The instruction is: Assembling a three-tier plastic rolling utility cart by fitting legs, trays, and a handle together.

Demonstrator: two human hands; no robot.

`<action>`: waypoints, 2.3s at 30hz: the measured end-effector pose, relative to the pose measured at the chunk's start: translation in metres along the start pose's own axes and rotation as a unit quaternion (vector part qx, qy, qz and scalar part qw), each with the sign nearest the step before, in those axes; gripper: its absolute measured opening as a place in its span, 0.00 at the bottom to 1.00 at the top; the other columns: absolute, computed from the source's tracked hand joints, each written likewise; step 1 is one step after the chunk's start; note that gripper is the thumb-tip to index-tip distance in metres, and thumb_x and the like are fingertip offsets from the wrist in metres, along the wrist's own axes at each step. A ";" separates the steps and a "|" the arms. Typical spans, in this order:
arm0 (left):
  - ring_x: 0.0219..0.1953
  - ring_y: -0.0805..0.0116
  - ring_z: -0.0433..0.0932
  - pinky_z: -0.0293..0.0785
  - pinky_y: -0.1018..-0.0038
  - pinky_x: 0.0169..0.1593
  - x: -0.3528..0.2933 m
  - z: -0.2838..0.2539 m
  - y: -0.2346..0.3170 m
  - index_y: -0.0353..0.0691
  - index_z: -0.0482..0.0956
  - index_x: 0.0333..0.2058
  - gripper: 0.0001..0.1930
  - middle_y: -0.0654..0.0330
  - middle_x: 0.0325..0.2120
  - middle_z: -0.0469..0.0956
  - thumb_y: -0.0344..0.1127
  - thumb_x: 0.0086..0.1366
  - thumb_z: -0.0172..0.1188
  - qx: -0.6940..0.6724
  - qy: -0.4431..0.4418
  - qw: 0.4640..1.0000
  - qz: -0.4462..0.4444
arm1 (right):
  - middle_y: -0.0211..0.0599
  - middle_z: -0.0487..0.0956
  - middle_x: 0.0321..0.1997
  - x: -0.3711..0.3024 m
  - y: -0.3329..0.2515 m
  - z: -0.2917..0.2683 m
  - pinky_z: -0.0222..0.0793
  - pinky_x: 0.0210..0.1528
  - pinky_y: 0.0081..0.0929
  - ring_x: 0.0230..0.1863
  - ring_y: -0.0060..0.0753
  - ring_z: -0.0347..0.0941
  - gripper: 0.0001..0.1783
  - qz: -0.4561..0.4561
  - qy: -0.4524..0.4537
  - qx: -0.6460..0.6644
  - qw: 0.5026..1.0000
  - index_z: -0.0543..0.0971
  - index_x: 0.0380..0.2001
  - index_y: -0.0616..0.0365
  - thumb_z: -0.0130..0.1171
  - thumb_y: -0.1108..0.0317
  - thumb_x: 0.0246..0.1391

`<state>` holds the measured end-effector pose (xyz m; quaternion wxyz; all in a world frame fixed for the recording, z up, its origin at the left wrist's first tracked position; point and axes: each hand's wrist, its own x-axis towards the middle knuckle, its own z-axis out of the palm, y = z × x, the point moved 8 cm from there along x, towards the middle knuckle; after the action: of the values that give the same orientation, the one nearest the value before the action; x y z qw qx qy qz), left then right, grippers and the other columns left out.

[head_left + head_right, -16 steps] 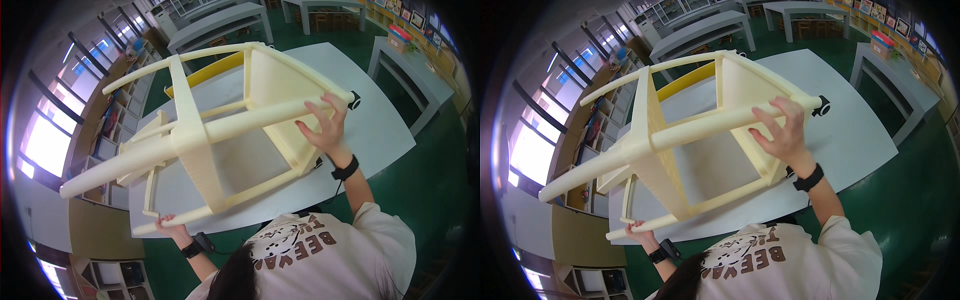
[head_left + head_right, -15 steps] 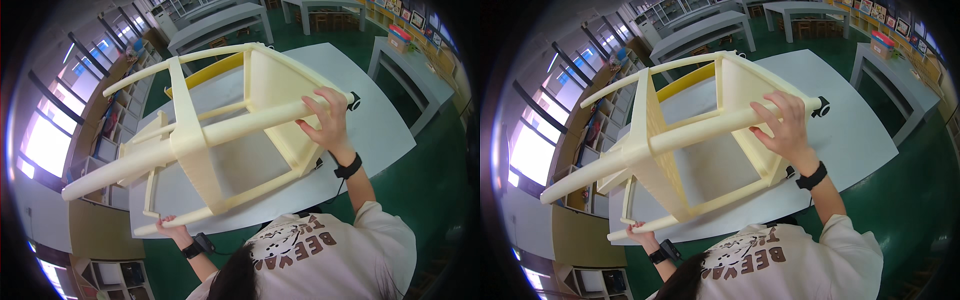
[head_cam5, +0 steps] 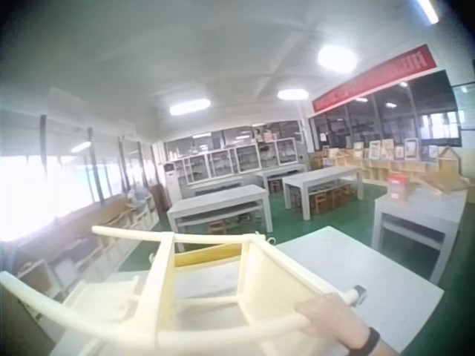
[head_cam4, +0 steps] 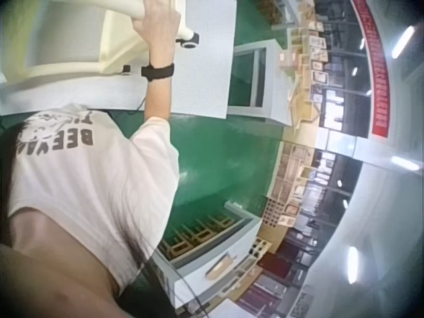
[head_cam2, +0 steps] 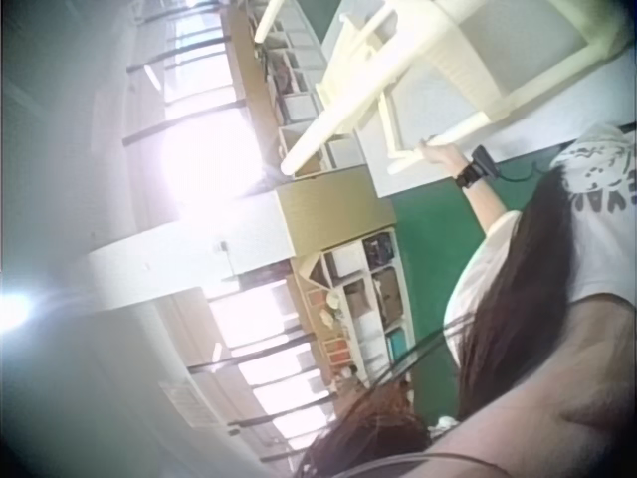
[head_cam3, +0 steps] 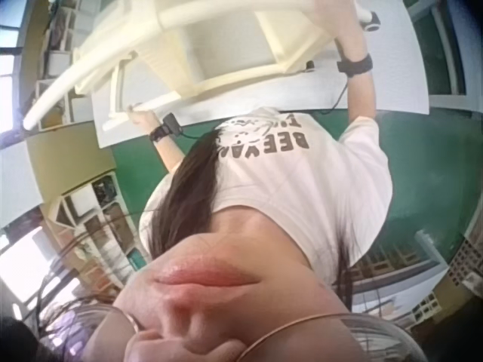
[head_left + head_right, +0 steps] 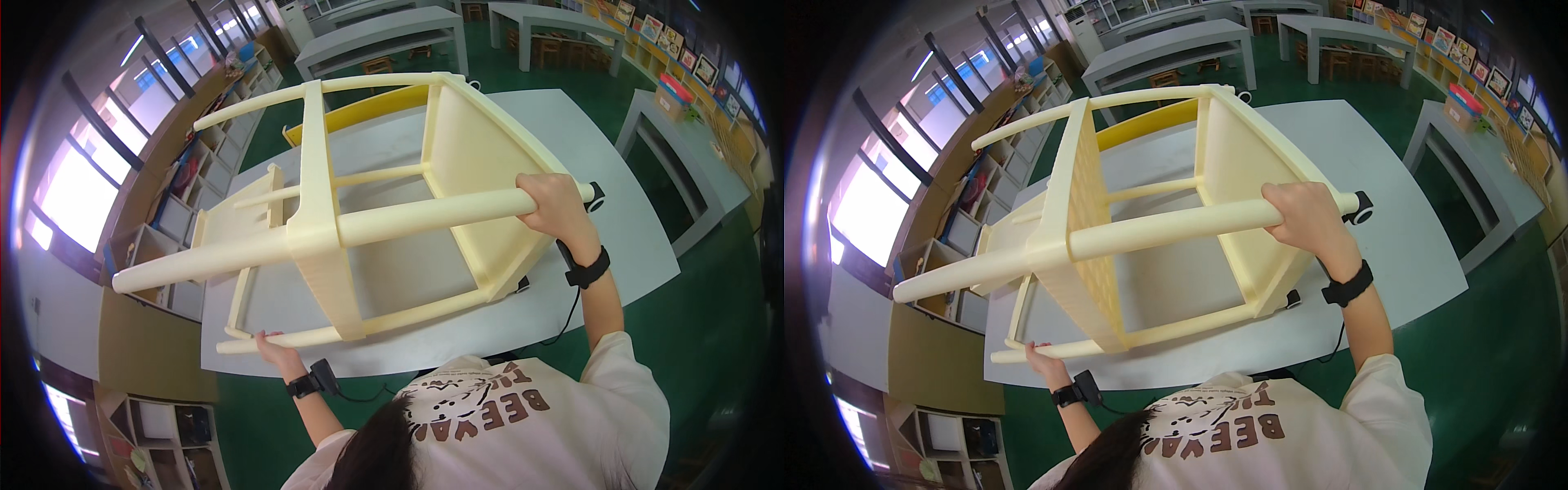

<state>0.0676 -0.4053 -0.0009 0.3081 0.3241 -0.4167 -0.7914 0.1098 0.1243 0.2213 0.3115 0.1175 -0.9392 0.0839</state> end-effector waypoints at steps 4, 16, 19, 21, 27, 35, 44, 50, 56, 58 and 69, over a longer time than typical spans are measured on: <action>0.23 0.67 0.68 0.66 0.73 0.25 0.008 0.005 -0.011 0.35 0.65 0.29 0.15 0.59 0.20 0.67 0.38 0.44 0.52 0.172 0.007 0.985 -0.023 | 0.36 0.66 0.10 -0.001 -0.003 0.001 0.59 0.16 0.30 0.15 0.39 0.65 0.10 -0.001 0.007 -0.019 1.000 0.63 0.13 0.56 0.54 0.68 0.29; 0.15 0.70 0.71 0.65 0.78 0.18 0.039 0.034 -0.094 0.40 0.68 0.27 0.19 0.60 0.15 0.71 0.52 0.45 0.52 0.319 -0.160 0.914 -0.192 | 0.37 0.64 0.11 -0.001 -0.007 -0.005 0.57 0.16 0.32 0.14 0.41 0.63 0.11 0.004 0.042 -0.070 0.997 0.63 0.12 0.57 0.55 0.68 0.27; 0.12 0.71 0.70 0.63 0.80 0.16 0.031 0.042 -0.106 0.40 0.69 0.26 0.20 0.59 0.13 0.71 0.53 0.45 0.52 0.333 -0.189 0.899 -0.213 | 0.38 0.64 0.11 0.001 -0.011 -0.007 0.56 0.16 0.32 0.15 0.41 0.63 0.11 0.017 0.044 -0.087 0.995 0.63 0.12 0.57 0.56 0.69 0.26; 0.11 0.71 0.70 0.63 0.80 0.15 0.029 0.045 -0.112 0.39 0.69 0.26 0.21 0.59 0.14 0.71 0.53 0.46 0.51 0.331 -0.195 0.896 -0.221 | 0.36 0.67 0.12 0.001 -0.012 -0.003 0.59 0.17 0.31 0.16 0.39 0.65 0.09 0.029 0.019 -0.128 0.991 0.64 0.14 0.56 0.54 0.69 0.27; 0.09 0.72 0.68 0.63 0.81 0.12 0.025 0.040 -0.149 0.36 0.69 0.27 0.22 0.57 0.13 0.70 0.54 0.49 0.48 0.342 -0.225 0.868 -0.282 | 0.37 0.66 0.12 -0.002 -0.014 0.001 0.59 0.17 0.32 0.16 0.41 0.64 0.08 0.031 0.020 -0.159 0.987 0.65 0.14 0.55 0.53 0.69 0.26; 0.09 0.73 0.67 0.65 0.81 0.13 0.018 0.020 -0.180 0.34 0.70 0.25 0.23 0.53 0.13 0.72 0.53 0.51 0.46 0.324 -0.229 0.847 -0.355 | 0.39 0.64 0.11 -0.002 -0.023 0.012 0.58 0.18 0.33 0.16 0.43 0.63 0.08 0.008 0.005 -0.160 0.987 0.64 0.13 0.57 0.52 0.72 0.24; 0.10 0.71 0.68 0.66 0.81 0.15 0.009 0.024 -0.167 0.33 0.71 0.22 0.25 0.49 0.16 0.74 0.54 0.54 0.43 0.317 -0.320 0.805 -0.387 | 0.42 0.63 0.13 -0.007 -0.015 0.021 0.55 0.19 0.35 0.17 0.46 0.61 0.08 0.035 -0.046 -0.169 0.984 0.61 0.13 0.59 0.50 0.75 0.26; 0.13 0.70 0.71 0.70 0.78 0.20 0.096 -0.002 -0.105 0.33 0.72 0.19 0.20 0.55 0.15 0.74 0.47 0.55 0.44 0.423 -0.353 0.797 -0.248 | 0.46 0.62 0.13 -0.020 0.010 0.016 0.53 0.19 0.37 0.18 0.50 0.60 0.08 0.064 -0.054 -0.168 0.982 0.61 0.13 0.61 0.49 0.74 0.27; 0.16 0.71 0.71 0.69 0.79 0.20 0.223 0.007 -0.015 0.35 0.72 0.22 0.11 0.58 0.17 0.73 0.37 0.52 0.49 0.342 -0.191 0.919 -0.032 | 0.48 0.60 0.14 -0.032 0.030 0.026 0.51 0.19 0.38 0.19 0.52 0.58 0.08 0.052 -0.058 -0.177 0.981 0.60 0.13 0.62 0.48 0.73 0.31; 0.17 0.71 0.71 0.68 0.80 0.20 0.243 0.036 0.007 0.35 0.72 0.22 0.08 0.59 0.18 0.72 0.34 0.51 0.50 0.312 -0.175 0.933 0.031 | 0.47 0.60 0.14 -0.036 0.032 0.024 0.51 0.19 0.38 0.19 0.51 0.58 0.09 0.053 -0.059 -0.186 0.979 0.60 0.13 0.62 0.48 0.72 0.32; 0.26 0.59 0.73 0.69 0.68 0.31 0.256 0.247 -0.018 0.38 0.71 0.31 0.14 0.52 0.23 0.73 0.38 0.46 0.53 0.539 -0.288 0.693 0.382 | 0.47 0.60 0.15 -0.050 0.033 0.024 0.51 0.20 0.37 0.20 0.50 0.58 0.08 0.054 -0.059 -0.205 0.976 0.61 0.15 0.63 0.49 0.72 0.33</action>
<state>-0.2804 -0.4773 0.0276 0.2207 0.0033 -0.9281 -0.2998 0.1260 0.1586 0.1689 0.2679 0.0049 -0.9582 -0.1004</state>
